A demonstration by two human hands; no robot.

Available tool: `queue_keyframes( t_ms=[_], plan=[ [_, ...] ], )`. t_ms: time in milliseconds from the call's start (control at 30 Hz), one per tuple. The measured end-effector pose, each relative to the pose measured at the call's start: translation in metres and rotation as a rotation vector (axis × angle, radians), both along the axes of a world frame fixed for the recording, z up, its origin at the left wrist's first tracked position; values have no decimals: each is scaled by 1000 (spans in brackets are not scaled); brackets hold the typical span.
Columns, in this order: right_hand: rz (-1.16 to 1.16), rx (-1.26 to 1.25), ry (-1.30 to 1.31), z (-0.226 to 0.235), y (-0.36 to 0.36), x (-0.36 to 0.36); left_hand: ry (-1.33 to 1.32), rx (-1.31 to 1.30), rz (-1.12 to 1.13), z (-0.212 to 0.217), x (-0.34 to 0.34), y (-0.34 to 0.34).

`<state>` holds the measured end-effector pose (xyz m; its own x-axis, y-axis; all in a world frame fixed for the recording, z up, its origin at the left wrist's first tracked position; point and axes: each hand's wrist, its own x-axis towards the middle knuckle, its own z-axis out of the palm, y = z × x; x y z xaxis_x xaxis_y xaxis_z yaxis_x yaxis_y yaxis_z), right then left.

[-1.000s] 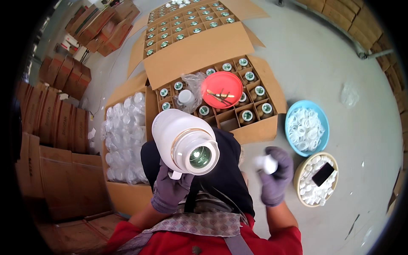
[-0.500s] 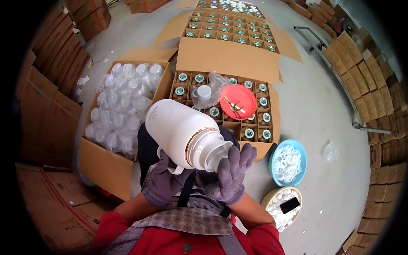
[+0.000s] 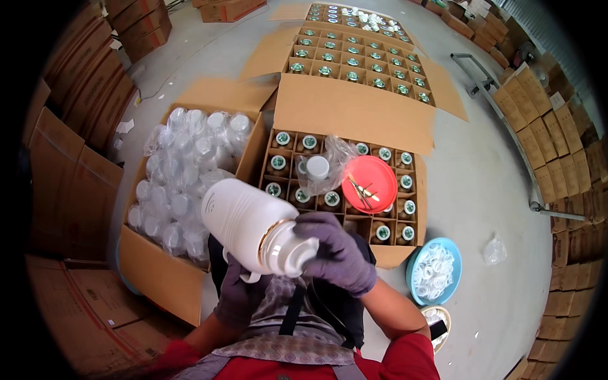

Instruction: The person assembles a white thermos by inserting a metal liner, securing a black rubber seal with a screwdriver, and wrapping the finished unit in plastic. The person repeats this process for multiple thermoses.

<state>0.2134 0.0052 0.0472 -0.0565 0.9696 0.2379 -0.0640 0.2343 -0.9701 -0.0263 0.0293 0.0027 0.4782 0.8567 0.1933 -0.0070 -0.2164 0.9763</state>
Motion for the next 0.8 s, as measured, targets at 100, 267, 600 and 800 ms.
queue_keyframes(
  t_ms=[100, 267, 600, 800],
  plan=[
    [207, -87, 62, -26, 46, 16, -643, -968, 241, -8, -8, 23],
    [-339, -252, -1217, -182, 196, 104, -114, -433, 413, -22, -26, 63],
    [-363, -82, -1153, -170, 229, 96, -1266, -978, 338, -32, -11, 102],
    [-22, 652, -621, -7, 112, 28, -1035, -1013, 354, -11, 2, 64]
  ],
)
